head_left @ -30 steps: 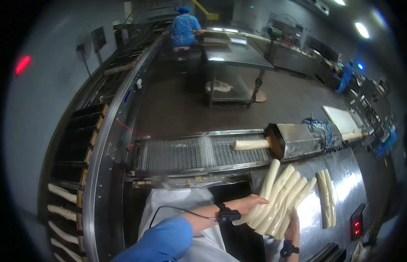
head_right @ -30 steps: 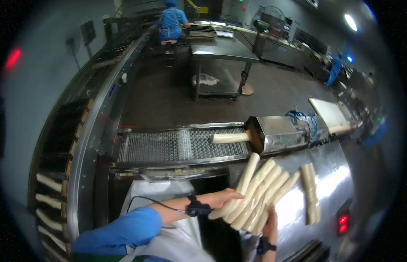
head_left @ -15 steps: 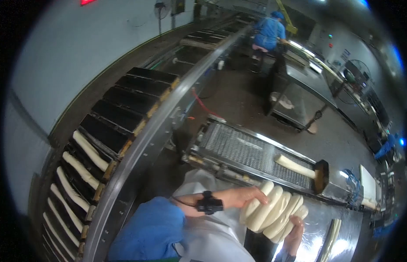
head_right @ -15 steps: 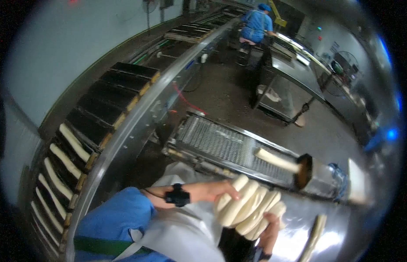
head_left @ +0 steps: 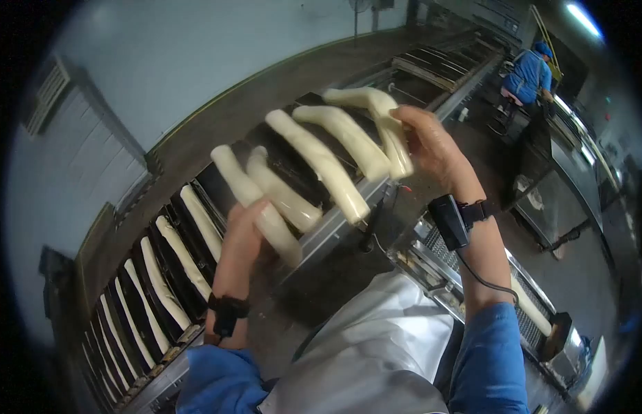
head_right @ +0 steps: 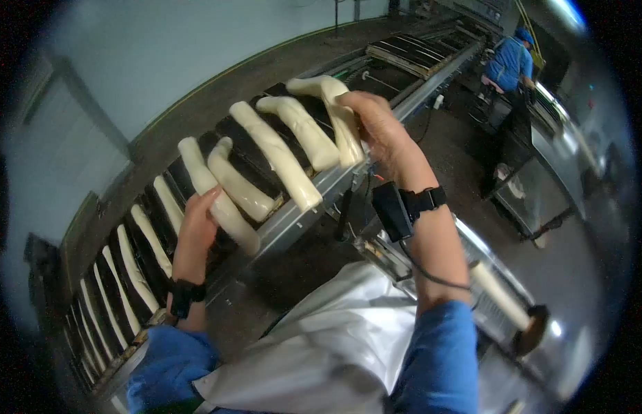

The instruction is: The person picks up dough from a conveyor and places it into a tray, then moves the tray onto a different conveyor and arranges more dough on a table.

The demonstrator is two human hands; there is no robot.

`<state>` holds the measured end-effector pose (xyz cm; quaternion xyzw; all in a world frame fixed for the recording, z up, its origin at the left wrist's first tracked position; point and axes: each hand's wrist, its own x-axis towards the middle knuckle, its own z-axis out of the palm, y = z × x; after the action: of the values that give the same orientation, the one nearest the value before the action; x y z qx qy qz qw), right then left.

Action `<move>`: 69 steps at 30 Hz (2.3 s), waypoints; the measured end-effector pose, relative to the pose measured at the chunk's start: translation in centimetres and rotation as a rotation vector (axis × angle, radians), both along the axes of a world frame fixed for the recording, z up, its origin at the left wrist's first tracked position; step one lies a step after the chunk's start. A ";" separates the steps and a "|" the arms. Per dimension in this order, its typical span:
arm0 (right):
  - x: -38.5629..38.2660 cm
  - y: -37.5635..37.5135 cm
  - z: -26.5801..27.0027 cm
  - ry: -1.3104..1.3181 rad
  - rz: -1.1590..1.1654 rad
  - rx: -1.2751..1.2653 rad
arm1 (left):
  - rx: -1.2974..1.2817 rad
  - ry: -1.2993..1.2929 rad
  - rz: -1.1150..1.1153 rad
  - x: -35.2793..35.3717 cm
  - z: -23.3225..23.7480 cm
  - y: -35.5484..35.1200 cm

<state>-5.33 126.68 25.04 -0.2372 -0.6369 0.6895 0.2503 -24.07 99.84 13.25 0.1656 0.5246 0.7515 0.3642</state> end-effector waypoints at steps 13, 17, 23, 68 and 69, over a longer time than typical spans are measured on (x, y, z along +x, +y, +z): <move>25.1 10.4 -23.7 -1.255 -0.394 0.908 | -0.314 0.114 0.129 -4.6 -8.3 -2.0; 30.1 10.2 -23.7 -1.429 -0.326 0.412 | -0.667 0.493 0.293 -3.8 -7.6 0.3; 30.8 10.4 -28.5 -1.335 -0.566 1.085 | -0.325 0.568 0.183 -1.2 -6.0 10.2; 47.8 23.7 -14.1 -1.663 -0.562 0.733 | -0.715 0.507 0.187 6.2 7.1 21.8; 47.5 22.7 -13.4 -1.600 -0.588 0.714 | -0.708 0.580 0.190 6.7 7.4 21.5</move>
<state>42.13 149.41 11.68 -0.7039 -0.7091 -0.0083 -0.0411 -17.36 121.31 20.64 0.1856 0.8417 0.4790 0.1665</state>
